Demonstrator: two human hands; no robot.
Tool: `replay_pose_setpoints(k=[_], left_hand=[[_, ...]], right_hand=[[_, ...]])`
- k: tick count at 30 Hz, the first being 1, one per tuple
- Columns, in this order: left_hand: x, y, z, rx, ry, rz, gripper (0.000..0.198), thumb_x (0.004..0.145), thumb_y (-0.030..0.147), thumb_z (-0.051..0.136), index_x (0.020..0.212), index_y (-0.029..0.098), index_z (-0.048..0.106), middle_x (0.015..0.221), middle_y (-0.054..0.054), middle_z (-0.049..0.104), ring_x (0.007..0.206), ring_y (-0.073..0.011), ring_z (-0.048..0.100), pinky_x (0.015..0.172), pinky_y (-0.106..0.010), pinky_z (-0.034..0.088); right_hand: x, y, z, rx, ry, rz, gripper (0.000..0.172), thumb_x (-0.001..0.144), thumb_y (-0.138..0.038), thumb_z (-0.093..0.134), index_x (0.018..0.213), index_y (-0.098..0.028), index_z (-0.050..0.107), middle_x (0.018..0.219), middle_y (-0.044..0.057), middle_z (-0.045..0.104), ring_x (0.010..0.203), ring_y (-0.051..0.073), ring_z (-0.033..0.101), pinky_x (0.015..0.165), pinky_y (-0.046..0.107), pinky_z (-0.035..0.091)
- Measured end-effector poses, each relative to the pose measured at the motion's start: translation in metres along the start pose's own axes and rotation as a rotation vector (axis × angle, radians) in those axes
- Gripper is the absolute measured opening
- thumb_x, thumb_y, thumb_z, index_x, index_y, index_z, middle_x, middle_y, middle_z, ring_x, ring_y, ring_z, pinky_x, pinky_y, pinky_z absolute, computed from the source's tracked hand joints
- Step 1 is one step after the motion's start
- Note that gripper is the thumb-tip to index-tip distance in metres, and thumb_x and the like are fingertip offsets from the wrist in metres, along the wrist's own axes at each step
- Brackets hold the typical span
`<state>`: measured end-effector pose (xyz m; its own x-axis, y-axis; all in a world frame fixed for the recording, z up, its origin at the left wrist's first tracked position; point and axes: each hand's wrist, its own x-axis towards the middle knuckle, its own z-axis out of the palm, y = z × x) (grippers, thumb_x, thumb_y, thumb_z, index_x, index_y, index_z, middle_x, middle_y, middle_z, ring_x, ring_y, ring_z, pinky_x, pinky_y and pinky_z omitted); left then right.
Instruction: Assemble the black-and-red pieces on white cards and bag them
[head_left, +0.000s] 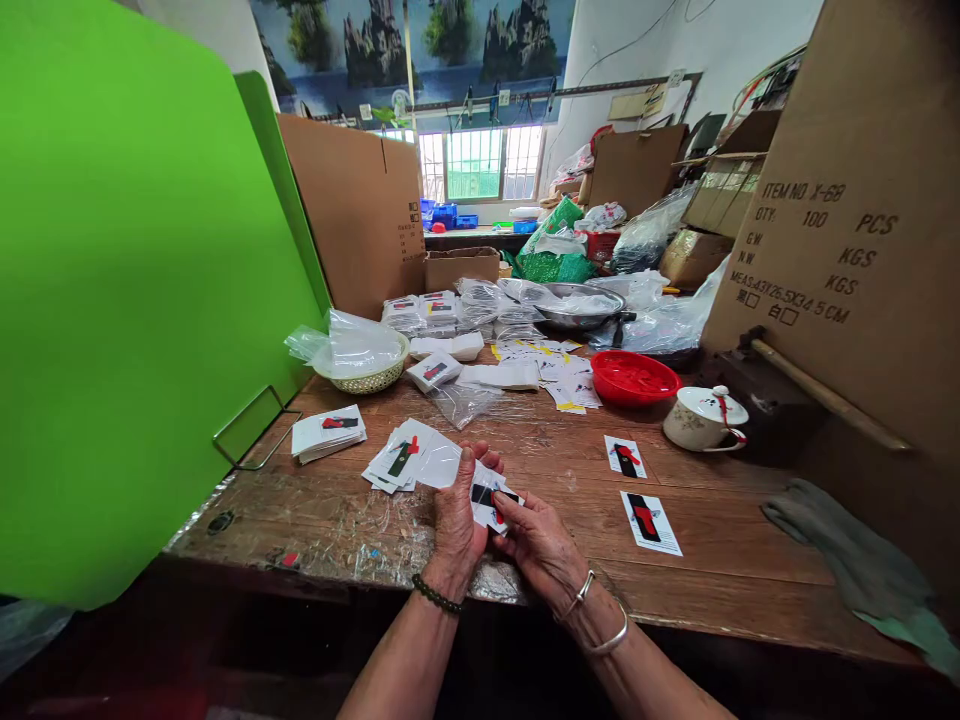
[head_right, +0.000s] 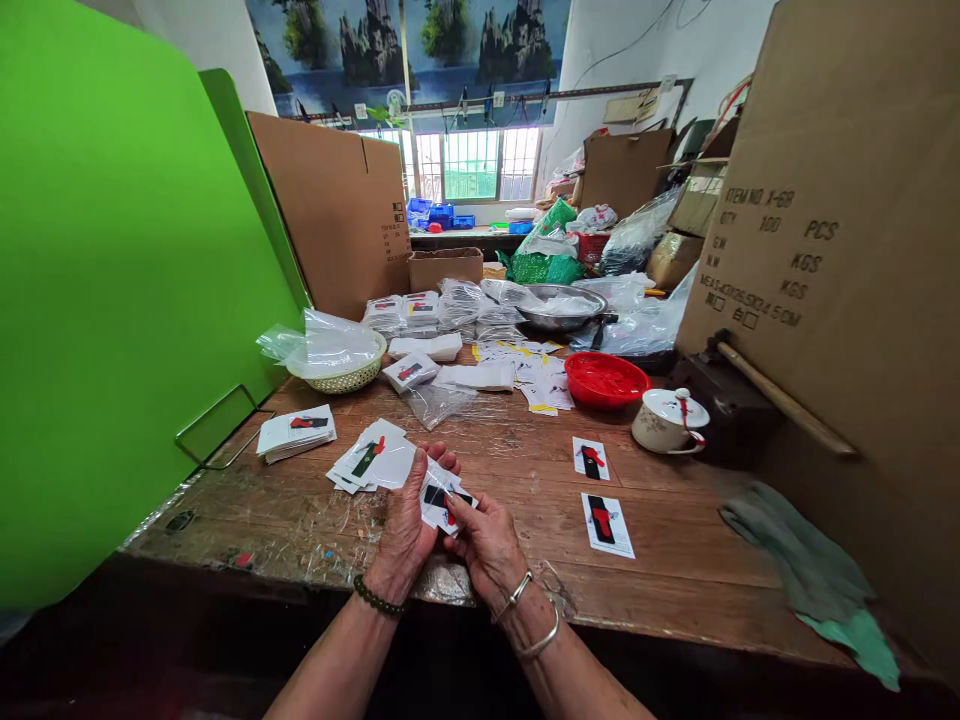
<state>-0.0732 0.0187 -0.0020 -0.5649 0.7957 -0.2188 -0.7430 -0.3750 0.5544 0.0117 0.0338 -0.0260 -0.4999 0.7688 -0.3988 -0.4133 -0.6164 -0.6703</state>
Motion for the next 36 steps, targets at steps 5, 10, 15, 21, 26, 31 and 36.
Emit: replay_pose_setpoints(k=[5,10,15,21,26,31,36], left_hand=[[0.001,-0.002,-0.002,0.023,-0.003,0.008,0.036,0.068,0.025,0.083,0.098,0.019,0.063,0.090,-0.002,0.072,0.078,-0.0166,0.070,0.081,-0.033,0.055],[0.004,-0.002,-0.003,-0.005,0.019,0.020,0.035,0.067,0.026,0.083,0.094,0.018,0.063,0.088,-0.002,0.071,0.078,-0.0160,0.069,0.077,-0.031,0.054],[0.004,0.000,-0.003,-0.014,0.010,0.001,0.033,0.067,0.028,0.083,0.092,0.017,0.064,0.088,-0.003,0.071,0.078,-0.0166,0.069,0.072,-0.029,0.054],[0.005,0.001,-0.006,0.010,0.013,-0.012,0.032,0.069,0.030,0.082,0.092,0.017,0.064,0.084,-0.003,0.071,0.077,-0.0163,0.069,0.074,-0.030,0.054],[0.007,-0.001,-0.011,0.003,0.032,-0.038,0.027,0.073,0.032,0.079,0.091,0.017,0.064,0.086,-0.004,0.072,0.081,-0.0174,0.069,0.076,-0.029,0.054],[0.004,-0.008,-0.014,0.001,0.005,-0.049,0.025,0.074,0.028,0.078,0.094,0.016,0.068,0.094,-0.007,0.073,0.093,-0.0177,0.068,0.086,-0.027,0.052],[-0.004,-0.014,-0.013,-0.019,-0.051,-0.141,0.028,0.077,0.033,0.077,0.098,0.016,0.071,0.107,-0.010,0.073,0.106,-0.0210,0.065,0.095,-0.031,0.050]], right_hand=[[0.010,0.000,0.004,-0.095,0.046,-0.057,0.053,0.042,-0.042,0.092,0.071,-0.016,0.056,0.049,-0.007,0.052,0.039,0.003,0.038,0.031,0.014,0.022],[0.012,-0.002,0.007,-0.125,0.003,-0.042,0.059,0.040,-0.047,0.092,0.077,-0.019,0.054,0.049,-0.011,0.048,0.035,0.001,0.029,0.032,0.014,0.016],[0.012,-0.005,0.009,-0.100,-0.078,-0.024,0.060,0.038,-0.042,0.094,0.077,-0.018,0.055,0.054,-0.008,0.054,0.039,0.003,0.041,0.033,0.013,0.025],[0.015,-0.007,0.007,-0.245,-0.075,-0.056,0.056,0.038,-0.042,0.093,0.066,-0.017,0.053,0.046,-0.007,0.053,0.037,0.004,0.043,0.032,0.013,0.027],[0.018,-0.009,0.003,-0.242,-0.140,-0.083,0.051,0.045,-0.042,0.092,0.075,-0.015,0.060,0.055,-0.002,0.061,0.043,0.006,0.051,0.038,0.015,0.037],[0.023,-0.011,0.003,-0.214,-0.124,-0.053,0.045,0.041,-0.041,0.093,0.064,-0.015,0.064,0.049,-0.003,0.057,0.042,0.006,0.048,0.039,0.017,0.035],[0.022,-0.012,0.010,-0.178,-0.074,-0.086,0.048,0.037,-0.038,0.094,0.072,-0.014,0.071,0.072,0.005,0.072,0.061,0.015,0.062,0.060,0.026,0.049]])
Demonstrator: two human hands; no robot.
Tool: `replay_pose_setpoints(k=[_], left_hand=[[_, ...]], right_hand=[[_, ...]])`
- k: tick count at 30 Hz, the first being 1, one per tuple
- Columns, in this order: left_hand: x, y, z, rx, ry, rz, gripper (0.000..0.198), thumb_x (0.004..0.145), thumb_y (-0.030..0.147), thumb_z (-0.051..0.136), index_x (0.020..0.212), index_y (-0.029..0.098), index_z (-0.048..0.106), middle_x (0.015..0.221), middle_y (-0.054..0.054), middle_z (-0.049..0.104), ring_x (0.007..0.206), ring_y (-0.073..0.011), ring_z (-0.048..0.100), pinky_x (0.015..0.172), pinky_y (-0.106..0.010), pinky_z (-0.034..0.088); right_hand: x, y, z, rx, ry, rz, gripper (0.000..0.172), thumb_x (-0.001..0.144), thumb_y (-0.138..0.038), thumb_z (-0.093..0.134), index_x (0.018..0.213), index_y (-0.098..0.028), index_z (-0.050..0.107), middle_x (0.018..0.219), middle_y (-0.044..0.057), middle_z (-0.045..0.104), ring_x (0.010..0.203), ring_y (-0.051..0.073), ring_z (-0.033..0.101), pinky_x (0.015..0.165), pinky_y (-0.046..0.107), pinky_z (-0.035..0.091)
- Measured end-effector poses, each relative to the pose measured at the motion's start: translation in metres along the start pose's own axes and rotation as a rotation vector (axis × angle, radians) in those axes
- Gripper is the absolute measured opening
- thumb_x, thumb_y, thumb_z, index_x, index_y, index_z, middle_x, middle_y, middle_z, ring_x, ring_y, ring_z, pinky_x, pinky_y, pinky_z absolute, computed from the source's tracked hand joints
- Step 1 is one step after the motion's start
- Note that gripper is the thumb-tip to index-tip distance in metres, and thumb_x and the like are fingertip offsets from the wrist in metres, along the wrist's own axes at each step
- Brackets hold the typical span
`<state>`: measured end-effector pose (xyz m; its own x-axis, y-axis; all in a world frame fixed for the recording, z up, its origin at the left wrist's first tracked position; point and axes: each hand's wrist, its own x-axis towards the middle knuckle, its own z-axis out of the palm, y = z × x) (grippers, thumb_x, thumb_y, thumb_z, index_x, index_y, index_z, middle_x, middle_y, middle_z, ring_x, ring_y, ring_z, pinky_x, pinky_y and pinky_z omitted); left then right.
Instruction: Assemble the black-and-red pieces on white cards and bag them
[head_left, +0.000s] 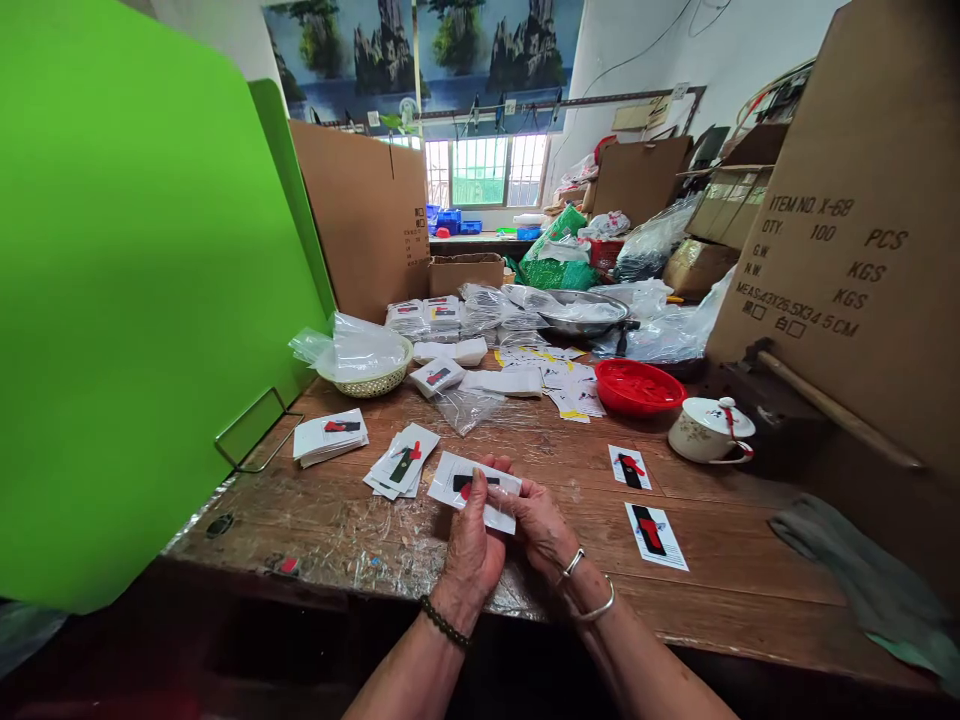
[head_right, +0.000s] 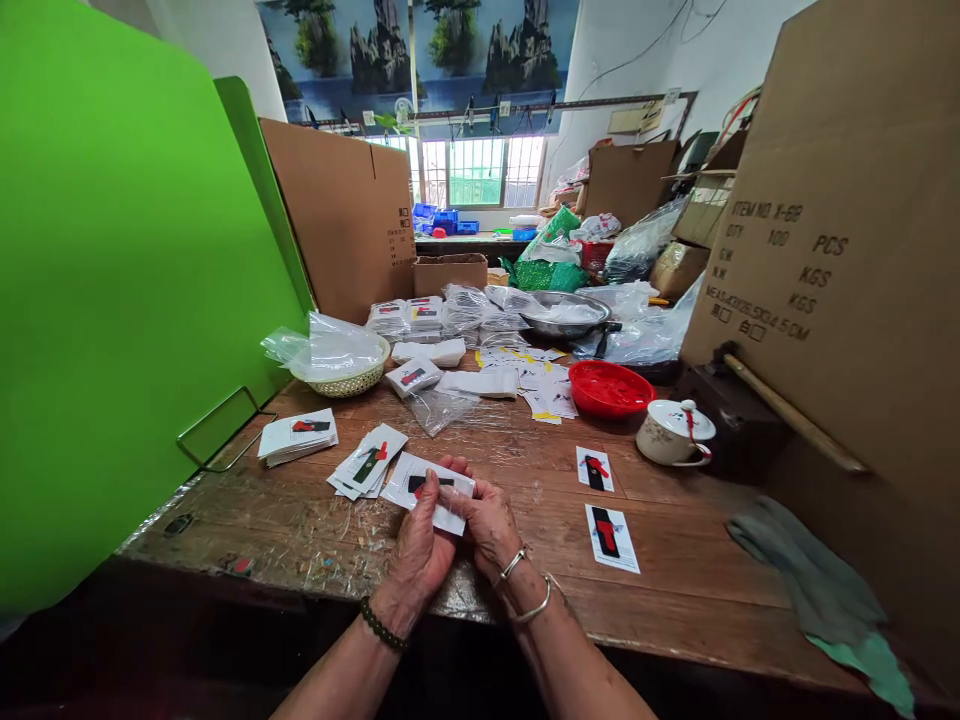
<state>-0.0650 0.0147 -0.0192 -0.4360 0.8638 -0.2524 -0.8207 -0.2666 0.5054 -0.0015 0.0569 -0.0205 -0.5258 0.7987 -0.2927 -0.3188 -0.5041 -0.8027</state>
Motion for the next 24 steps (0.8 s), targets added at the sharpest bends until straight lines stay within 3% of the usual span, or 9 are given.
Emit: replay_pose_setpoints(k=[5,11,16,19,24], left_hand=[[-0.004,0.007,-0.004,0.041,-0.042,-0.046,0.030,0.073,0.031,0.080,0.097,0.015,0.072,0.108,-0.009,0.073,0.103,-0.0196,0.066,0.091,-0.028,0.052],[-0.005,0.036,-0.018,0.395,-0.062,-0.049,0.036,0.054,0.029,0.090,0.081,0.012,0.074,0.077,-0.006,0.075,0.065,-0.0165,0.068,0.064,-0.026,0.054],[-0.007,0.041,-0.030,0.508,0.082,0.096,0.041,0.042,0.029,0.092,0.074,0.013,0.071,0.066,-0.004,0.073,0.054,-0.0150,0.064,0.054,-0.025,0.052],[-0.011,0.041,-0.035,0.539,0.146,0.202,0.038,0.047,0.031,0.090,0.073,0.015,0.069,0.063,-0.002,0.071,0.052,-0.0142,0.062,0.052,-0.024,0.051],[-0.021,0.059,-0.026,0.941,-0.034,0.192,0.027,0.054,0.024,0.086,0.075,0.015,0.073,0.066,-0.005,0.071,0.056,-0.0149,0.062,0.051,-0.022,0.046]], right_hand=[[-0.006,-0.012,-0.010,-0.028,-0.142,-0.012,0.052,0.040,-0.038,0.094,0.081,-0.015,0.071,0.074,0.004,0.072,0.063,0.014,0.062,0.062,0.025,0.048],[-0.004,-0.031,-0.033,-0.306,-0.084,-0.006,0.047,0.039,-0.039,0.092,0.055,-0.017,0.054,0.048,-0.004,0.056,0.042,0.007,0.045,0.042,0.020,0.031],[-0.001,-0.038,-0.041,-0.272,-0.221,0.041,0.046,0.050,-0.048,0.088,0.072,-0.015,0.066,0.067,0.001,0.066,0.056,0.011,0.056,0.053,0.022,0.046],[-0.001,-0.031,-0.040,-0.286,-0.206,0.039,0.049,0.060,-0.058,0.082,0.080,-0.016,0.067,0.072,0.002,0.067,0.059,0.012,0.057,0.053,0.023,0.047],[-0.003,-0.016,-0.029,-0.477,-0.274,-0.089,0.040,0.066,-0.050,0.079,0.080,-0.014,0.068,0.068,0.003,0.066,0.055,0.011,0.053,0.050,0.022,0.040]])
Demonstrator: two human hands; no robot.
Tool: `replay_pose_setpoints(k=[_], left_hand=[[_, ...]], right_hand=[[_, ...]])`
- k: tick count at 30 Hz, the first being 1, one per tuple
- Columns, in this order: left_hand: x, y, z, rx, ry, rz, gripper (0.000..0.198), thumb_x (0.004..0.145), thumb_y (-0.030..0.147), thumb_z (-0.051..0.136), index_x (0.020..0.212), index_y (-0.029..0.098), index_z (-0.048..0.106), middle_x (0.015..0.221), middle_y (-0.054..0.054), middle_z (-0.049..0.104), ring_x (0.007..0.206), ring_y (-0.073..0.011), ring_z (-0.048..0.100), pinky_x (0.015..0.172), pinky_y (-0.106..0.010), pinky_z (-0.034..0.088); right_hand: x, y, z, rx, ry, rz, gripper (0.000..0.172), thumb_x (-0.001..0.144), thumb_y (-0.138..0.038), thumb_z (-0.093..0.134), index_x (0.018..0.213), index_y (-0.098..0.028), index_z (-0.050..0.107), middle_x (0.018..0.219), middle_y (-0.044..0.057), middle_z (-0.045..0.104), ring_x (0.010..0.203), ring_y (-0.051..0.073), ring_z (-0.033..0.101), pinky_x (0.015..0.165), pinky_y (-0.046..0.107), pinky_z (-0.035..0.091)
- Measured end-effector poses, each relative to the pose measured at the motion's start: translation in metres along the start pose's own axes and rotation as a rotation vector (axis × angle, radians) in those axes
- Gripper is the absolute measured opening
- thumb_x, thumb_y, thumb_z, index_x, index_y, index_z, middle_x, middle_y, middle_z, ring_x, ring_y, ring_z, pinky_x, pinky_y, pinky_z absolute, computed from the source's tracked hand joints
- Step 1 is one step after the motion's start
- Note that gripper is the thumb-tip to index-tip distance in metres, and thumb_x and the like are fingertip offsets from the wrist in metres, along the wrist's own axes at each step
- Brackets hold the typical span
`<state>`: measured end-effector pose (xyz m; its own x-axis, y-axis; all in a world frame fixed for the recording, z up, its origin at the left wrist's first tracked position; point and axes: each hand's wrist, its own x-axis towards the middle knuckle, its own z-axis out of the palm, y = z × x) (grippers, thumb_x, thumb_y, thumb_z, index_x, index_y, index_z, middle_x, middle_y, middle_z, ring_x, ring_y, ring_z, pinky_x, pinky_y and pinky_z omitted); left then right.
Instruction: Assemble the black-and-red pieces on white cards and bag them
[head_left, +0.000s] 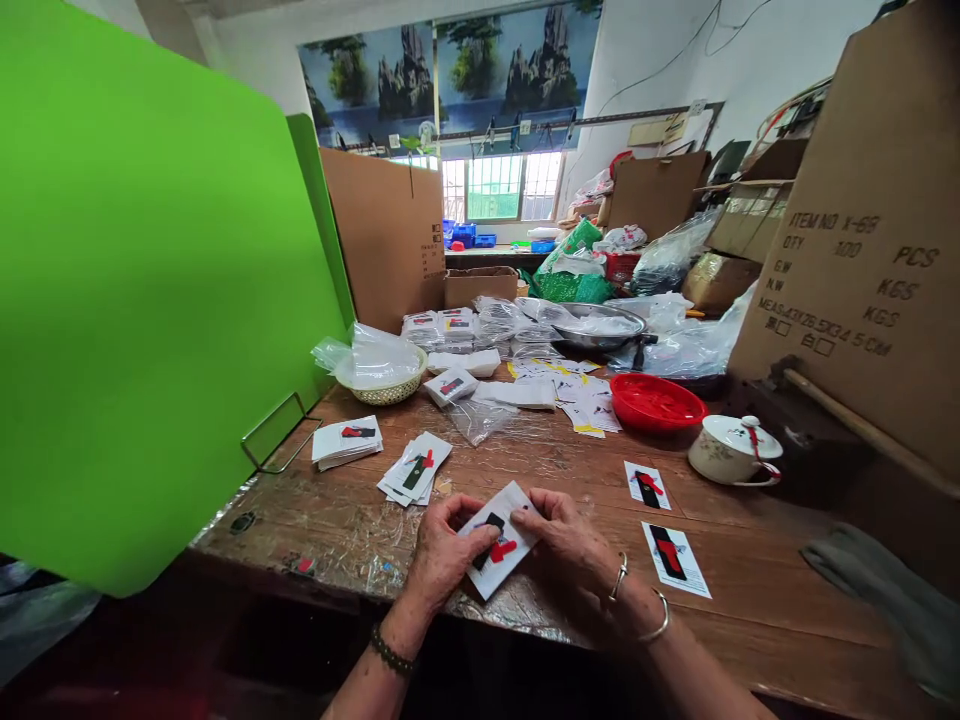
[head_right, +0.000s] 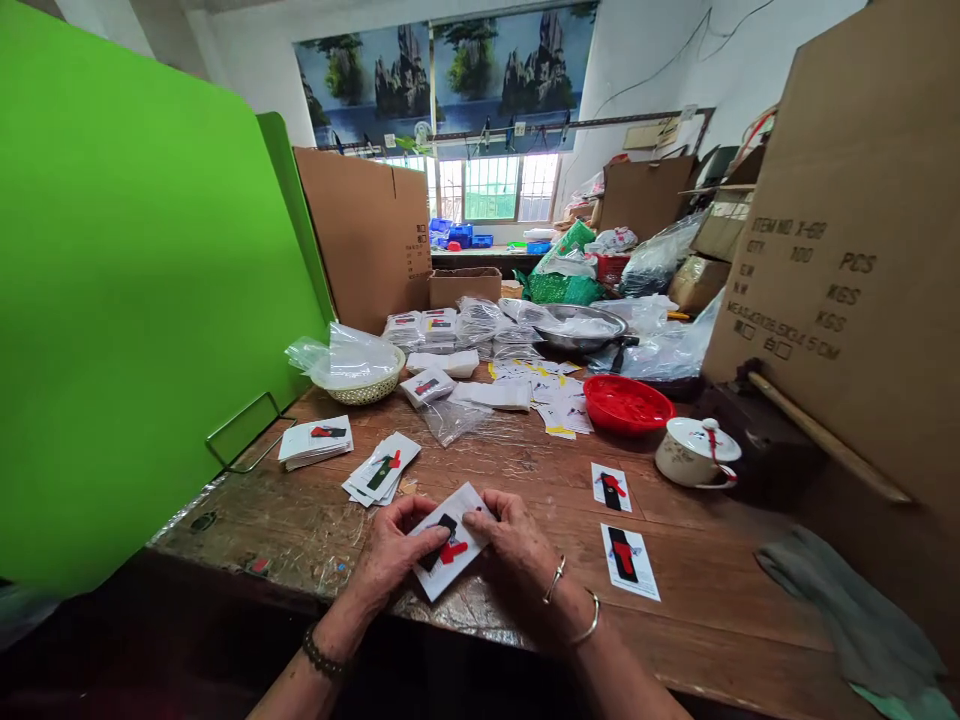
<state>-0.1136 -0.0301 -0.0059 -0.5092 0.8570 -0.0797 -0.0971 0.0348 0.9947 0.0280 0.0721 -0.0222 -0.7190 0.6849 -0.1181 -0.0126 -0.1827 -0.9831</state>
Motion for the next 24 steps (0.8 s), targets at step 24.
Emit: replay_pose_setpoints(k=[24], left_hand=[[0.135,0.036,-0.086,0.695,0.384,0.131,0.016,0.069,0.031,0.061,0.061,0.018,0.065,0.052,0.001,0.058,0.052,-0.0154,0.051,0.052,-0.026,0.034]], right_hand=[[0.167,-0.024,-0.024,-1.329,0.335,-0.401,0.045,0.078,0.004,0.042,0.110,-0.015,0.068,0.122,0.013,0.060,0.113,0.024,0.048,0.097,0.030,0.038]])
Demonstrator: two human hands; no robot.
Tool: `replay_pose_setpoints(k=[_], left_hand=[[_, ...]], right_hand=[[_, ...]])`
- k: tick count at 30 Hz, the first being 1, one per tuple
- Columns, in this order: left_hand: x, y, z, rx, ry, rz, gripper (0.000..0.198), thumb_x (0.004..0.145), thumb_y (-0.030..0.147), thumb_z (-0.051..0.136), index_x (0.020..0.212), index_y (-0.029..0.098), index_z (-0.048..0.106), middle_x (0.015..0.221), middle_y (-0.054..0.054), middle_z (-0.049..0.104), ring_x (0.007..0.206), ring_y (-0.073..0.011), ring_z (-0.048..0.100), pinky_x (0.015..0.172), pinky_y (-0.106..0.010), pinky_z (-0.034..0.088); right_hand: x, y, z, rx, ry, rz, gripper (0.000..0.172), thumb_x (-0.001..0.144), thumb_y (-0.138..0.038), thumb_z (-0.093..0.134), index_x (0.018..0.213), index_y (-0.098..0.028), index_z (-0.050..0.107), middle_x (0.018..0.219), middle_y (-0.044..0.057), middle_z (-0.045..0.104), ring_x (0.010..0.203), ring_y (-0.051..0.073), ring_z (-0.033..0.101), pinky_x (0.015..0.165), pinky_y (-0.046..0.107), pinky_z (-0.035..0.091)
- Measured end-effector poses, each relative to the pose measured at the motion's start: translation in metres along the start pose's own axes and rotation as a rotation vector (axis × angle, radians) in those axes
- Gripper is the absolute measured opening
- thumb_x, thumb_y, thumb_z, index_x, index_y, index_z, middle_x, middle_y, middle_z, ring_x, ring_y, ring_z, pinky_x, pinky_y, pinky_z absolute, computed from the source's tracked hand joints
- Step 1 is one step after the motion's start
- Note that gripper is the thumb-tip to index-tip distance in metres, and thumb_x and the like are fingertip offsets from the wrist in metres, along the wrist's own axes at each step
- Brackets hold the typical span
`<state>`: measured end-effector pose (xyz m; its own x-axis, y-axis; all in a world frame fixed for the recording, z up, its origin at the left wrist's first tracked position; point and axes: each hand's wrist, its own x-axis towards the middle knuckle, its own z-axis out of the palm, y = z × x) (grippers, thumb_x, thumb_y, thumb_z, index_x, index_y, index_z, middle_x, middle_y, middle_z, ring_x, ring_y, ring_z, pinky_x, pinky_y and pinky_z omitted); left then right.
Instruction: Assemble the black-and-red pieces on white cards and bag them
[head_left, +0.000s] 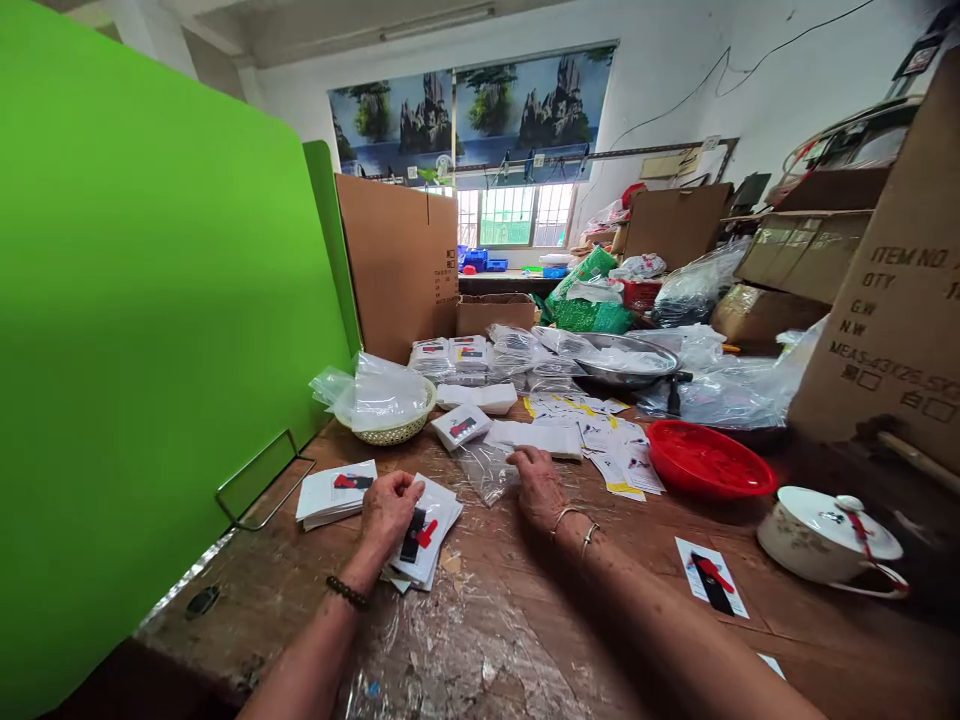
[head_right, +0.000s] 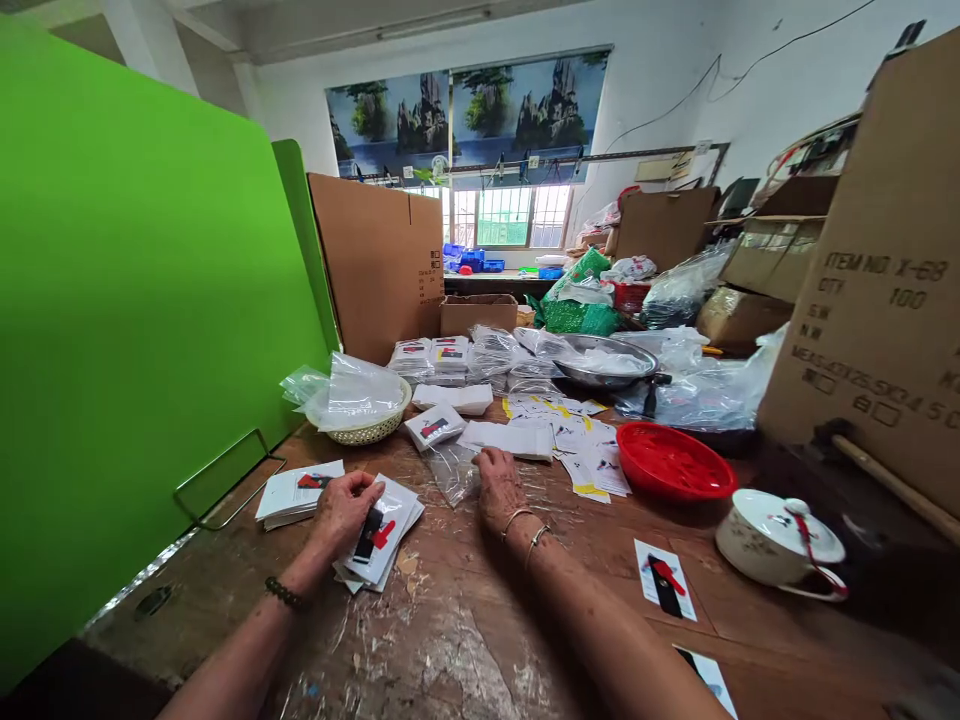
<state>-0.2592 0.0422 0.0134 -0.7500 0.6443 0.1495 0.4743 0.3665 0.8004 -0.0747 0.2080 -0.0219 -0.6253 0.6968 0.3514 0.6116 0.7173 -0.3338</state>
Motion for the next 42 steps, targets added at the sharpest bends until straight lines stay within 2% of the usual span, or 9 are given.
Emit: replay_pose_setpoints(k=[6,11,18,22,24,27,30,36,42], left_hand=[[0.004,-0.024,0.015,0.290,-0.018,0.101,0.015,0.079,0.031,0.059,0.076,0.020,0.068,0.069,-0.003,0.066,0.068,-0.0192,0.061,0.061,-0.028,0.038],[0.003,-0.029,0.016,0.357,0.042,0.243,0.018,0.080,0.031,0.058,0.087,0.018,0.069,0.088,-0.007,0.066,0.087,-0.0243,0.062,0.077,-0.034,0.045],[-0.017,-0.009,0.011,0.111,0.150,0.353,0.021,0.078,0.034,0.059,0.085,0.020,0.071,0.103,-0.009,0.067,0.099,-0.0265,0.062,0.089,-0.041,0.048],[-0.039,0.016,0.023,-0.207,0.062,0.239,0.022,0.073,0.038,0.065,0.081,0.020,0.072,0.093,-0.008,0.069,0.082,-0.0228,0.064,0.070,-0.035,0.052],[-0.050,0.030,0.035,-0.433,-0.012,0.087,0.034,0.065,0.038,0.073,0.092,0.018,0.070,0.091,-0.008,0.069,0.073,-0.0193,0.063,0.061,-0.030,0.051],[-0.068,0.047,0.052,-0.766,-0.133,-0.157,0.063,0.054,0.035,0.084,0.111,0.016,0.064,0.099,-0.011,0.070,0.071,-0.0174,0.065,0.060,-0.028,0.052],[-0.086,0.056,0.064,-1.069,-0.353,-0.276,0.062,0.052,0.035,0.088,0.105,0.012,0.066,0.096,-0.013,0.073,0.077,-0.0209,0.068,0.067,-0.031,0.054],[-0.115,0.054,0.073,-1.340,-0.237,-0.311,0.047,0.051,0.026,0.090,0.093,0.015,0.072,0.098,-0.009,0.076,0.087,-0.0231,0.070,0.082,-0.035,0.055],[-0.128,0.047,0.079,-1.284,-0.376,-0.383,0.043,0.054,0.030,0.089,0.090,0.014,0.073,0.089,-0.008,0.076,0.073,-0.0193,0.070,0.060,-0.027,0.056]], right_hand=[[0.040,0.049,0.003,-0.257,-0.057,0.150,0.040,0.087,-0.007,0.044,0.122,-0.016,0.063,0.128,0.015,0.057,0.114,0.028,0.045,0.088,0.034,0.038],[0.048,0.081,0.009,-0.286,-0.143,0.088,0.026,0.090,-0.012,0.047,0.095,-0.017,0.072,0.107,0.013,0.066,0.103,0.026,0.050,0.082,0.034,0.037],[0.056,0.081,-0.005,-0.283,-0.034,0.115,0.024,0.092,-0.012,0.045,0.095,-0.015,0.068,0.107,0.015,0.065,0.106,0.025,0.050,0.082,0.032,0.037],[0.057,0.070,-0.031,-0.201,0.074,0.220,0.023,0.096,-0.026,0.044,0.096,-0.017,0.065,0.098,0.011,0.067,0.090,0.022,0.056,0.071,0.029,0.038],[0.044,0.058,-0.041,0.074,0.067,0.212,0.024,0.095,-0.034,0.046,0.087,-0.018,0.063,0.082,0.005,0.065,0.075,0.017,0.055,0.063,0.026,0.036],[0.007,0.030,-0.052,0.700,-0.119,0.132,0.031,0.084,-0.046,0.057,0.071,-0.018,0.057,0.065,-0.001,0.056,0.059,0.012,0.048,0.054,0.024,0.033],[-0.041,0.002,-0.061,1.050,-0.293,0.173,0.038,0.072,-0.054,0.068,0.074,-0.017,0.059,0.063,-0.003,0.055,0.054,0.010,0.045,0.049,0.022,0.033],[-0.115,-0.024,-0.056,1.320,-0.188,0.414,0.052,0.057,-0.055,0.081,0.085,-0.016,0.062,0.075,0.003,0.065,0.063,0.013,0.056,0.056,0.024,0.043],[-0.141,-0.033,-0.043,1.347,0.080,0.499,0.050,0.060,-0.062,0.076,0.075,-0.015,0.067,0.062,0.001,0.062,0.050,0.010,0.044,0.050,0.024,0.036]])
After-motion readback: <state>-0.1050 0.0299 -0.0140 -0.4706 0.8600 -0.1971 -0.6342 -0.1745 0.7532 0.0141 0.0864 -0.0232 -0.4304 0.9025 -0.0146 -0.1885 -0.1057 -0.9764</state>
